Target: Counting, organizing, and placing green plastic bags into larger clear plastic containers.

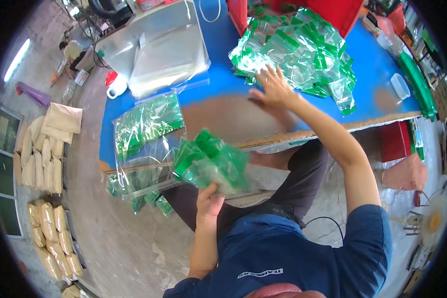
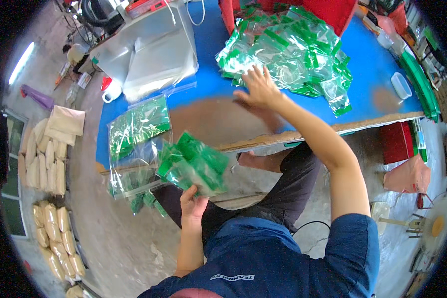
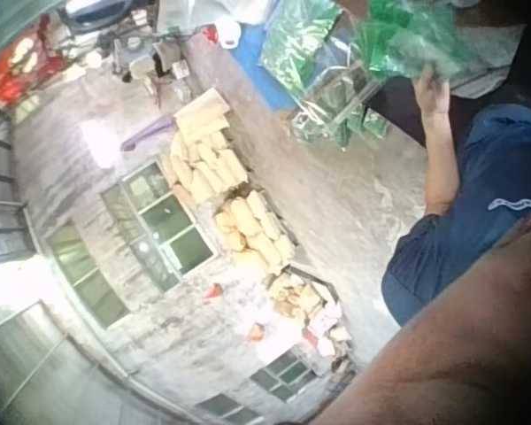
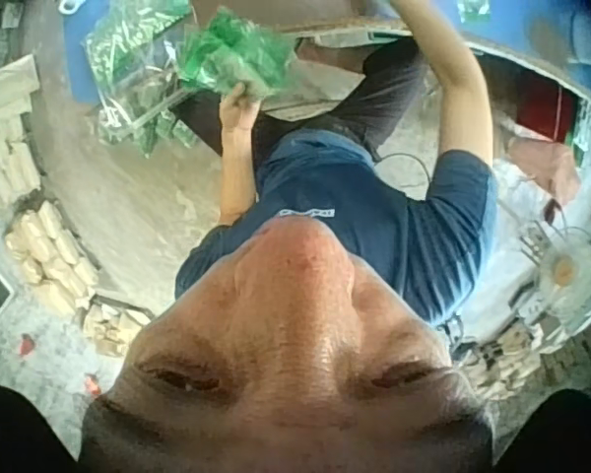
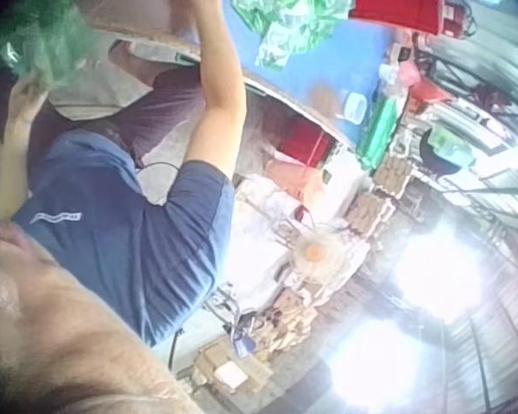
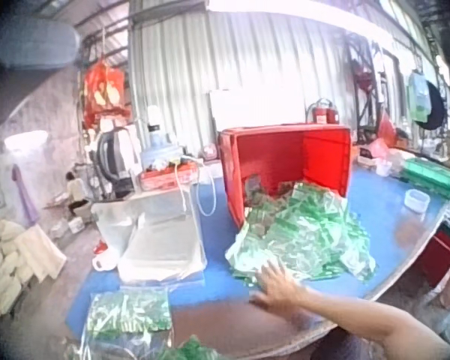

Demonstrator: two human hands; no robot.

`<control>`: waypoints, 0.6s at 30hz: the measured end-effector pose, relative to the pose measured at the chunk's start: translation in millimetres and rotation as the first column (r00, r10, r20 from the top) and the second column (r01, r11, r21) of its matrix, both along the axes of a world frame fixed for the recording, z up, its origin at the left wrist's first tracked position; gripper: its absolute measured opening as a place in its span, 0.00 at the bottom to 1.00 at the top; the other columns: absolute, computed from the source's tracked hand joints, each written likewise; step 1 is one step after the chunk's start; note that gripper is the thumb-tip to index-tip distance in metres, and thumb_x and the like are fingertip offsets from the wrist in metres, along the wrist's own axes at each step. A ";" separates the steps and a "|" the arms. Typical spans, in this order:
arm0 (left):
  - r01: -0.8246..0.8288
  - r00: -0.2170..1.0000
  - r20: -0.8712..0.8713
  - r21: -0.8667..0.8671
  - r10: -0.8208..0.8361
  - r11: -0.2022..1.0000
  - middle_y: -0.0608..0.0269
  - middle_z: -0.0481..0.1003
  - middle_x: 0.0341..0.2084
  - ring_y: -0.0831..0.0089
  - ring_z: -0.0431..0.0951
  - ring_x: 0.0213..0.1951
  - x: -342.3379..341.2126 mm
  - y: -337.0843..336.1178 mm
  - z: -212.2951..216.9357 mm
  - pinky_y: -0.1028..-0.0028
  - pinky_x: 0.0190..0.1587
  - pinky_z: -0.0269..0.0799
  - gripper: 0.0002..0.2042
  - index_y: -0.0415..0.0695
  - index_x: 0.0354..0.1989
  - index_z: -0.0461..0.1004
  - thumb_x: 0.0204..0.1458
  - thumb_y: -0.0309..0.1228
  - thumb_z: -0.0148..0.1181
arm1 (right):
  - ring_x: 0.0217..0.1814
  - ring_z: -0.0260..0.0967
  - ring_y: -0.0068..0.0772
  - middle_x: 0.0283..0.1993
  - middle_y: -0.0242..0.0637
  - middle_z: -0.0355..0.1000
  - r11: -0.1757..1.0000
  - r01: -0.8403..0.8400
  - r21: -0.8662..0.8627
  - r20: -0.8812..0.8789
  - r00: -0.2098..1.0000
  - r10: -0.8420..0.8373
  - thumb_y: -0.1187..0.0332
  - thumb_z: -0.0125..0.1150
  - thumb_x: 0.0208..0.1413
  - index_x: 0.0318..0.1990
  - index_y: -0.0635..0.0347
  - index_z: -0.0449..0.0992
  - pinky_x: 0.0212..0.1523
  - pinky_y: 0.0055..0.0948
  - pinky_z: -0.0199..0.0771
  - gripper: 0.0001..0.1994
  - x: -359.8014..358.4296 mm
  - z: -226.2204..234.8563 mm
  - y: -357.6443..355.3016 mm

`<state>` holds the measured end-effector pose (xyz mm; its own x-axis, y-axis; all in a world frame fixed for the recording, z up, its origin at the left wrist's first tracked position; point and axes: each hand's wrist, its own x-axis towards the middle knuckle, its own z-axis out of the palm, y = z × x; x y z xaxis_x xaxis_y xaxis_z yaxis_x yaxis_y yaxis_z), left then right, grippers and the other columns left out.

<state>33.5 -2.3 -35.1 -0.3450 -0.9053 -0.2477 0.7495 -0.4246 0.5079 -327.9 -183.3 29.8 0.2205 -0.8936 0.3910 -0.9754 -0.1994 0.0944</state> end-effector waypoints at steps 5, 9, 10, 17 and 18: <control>0.082 0.989 -0.125 0.005 -0.081 0.997 0.61 0.74 0.56 0.60 0.70 0.60 -0.9 -6.1 -6.8 0.54 0.66 0.61 0.28 0.42 0.60 0.69 0.48 0.30 0.68 | 0.66 0.58 0.59 0.57 0.55 0.65 0.928 -0.346 0.136 0.325 0.901 0.288 0.64 0.60 0.55 0.58 0.62 0.70 0.66 0.53 0.57 0.24 71.0 35.1 103.3; 0.031 0.995 -0.092 0.040 -0.028 0.999 0.60 0.74 0.52 0.61 0.73 0.56 -11.2 -14.4 17.8 0.57 0.61 0.67 0.25 0.40 0.60 0.67 0.52 0.26 0.62 | 0.53 0.70 0.56 0.50 0.53 0.71 0.739 -0.651 0.175 0.697 0.612 0.374 0.77 0.57 0.48 0.53 0.64 0.73 0.56 0.47 0.69 0.21 96.3 38.7 111.9; 0.011 0.995 -0.095 0.042 -0.007 0.999 0.60 0.73 0.53 0.61 0.72 0.56 -13.4 -15.2 20.8 0.57 0.62 0.66 0.25 0.40 0.60 0.66 0.52 0.26 0.61 | 0.52 0.71 0.56 0.49 0.53 0.72 0.689 -0.694 0.209 0.755 0.562 0.337 0.78 0.56 0.49 0.52 0.65 0.74 0.55 0.47 0.70 0.19 95.1 45.3 105.0; -0.005 0.989 -0.142 0.175 0.031 0.984 0.57 0.73 0.55 0.60 0.71 0.58 -25.5 -4.5 9.4 0.57 0.64 0.65 0.26 0.40 0.61 0.66 0.51 0.23 0.63 | 0.69 0.55 0.55 0.66 0.51 0.61 0.995 0.050 -0.086 0.312 0.950 -0.021 0.41 0.51 0.59 0.62 0.60 0.66 0.67 0.55 0.55 0.34 -8.6 27.0 -73.0; -0.010 0.992 -0.121 0.170 0.031 0.985 0.58 0.73 0.55 0.60 0.72 0.58 -29.4 -2.0 11.6 0.58 0.63 0.66 0.27 0.41 0.61 0.66 0.50 0.23 0.64 | 0.73 0.50 0.55 0.69 0.52 0.57 0.989 0.136 0.059 0.243 0.959 -0.146 0.34 0.48 0.57 0.64 0.60 0.65 0.69 0.59 0.48 0.40 -21.5 21.0 -80.8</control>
<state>4.1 -4.3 -23.5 -0.3645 -0.8610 -0.3547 0.8110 -0.4807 0.3335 -349.4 -264.1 50.9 -0.0073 -0.9253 0.3793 -0.9859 -0.0568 -0.1574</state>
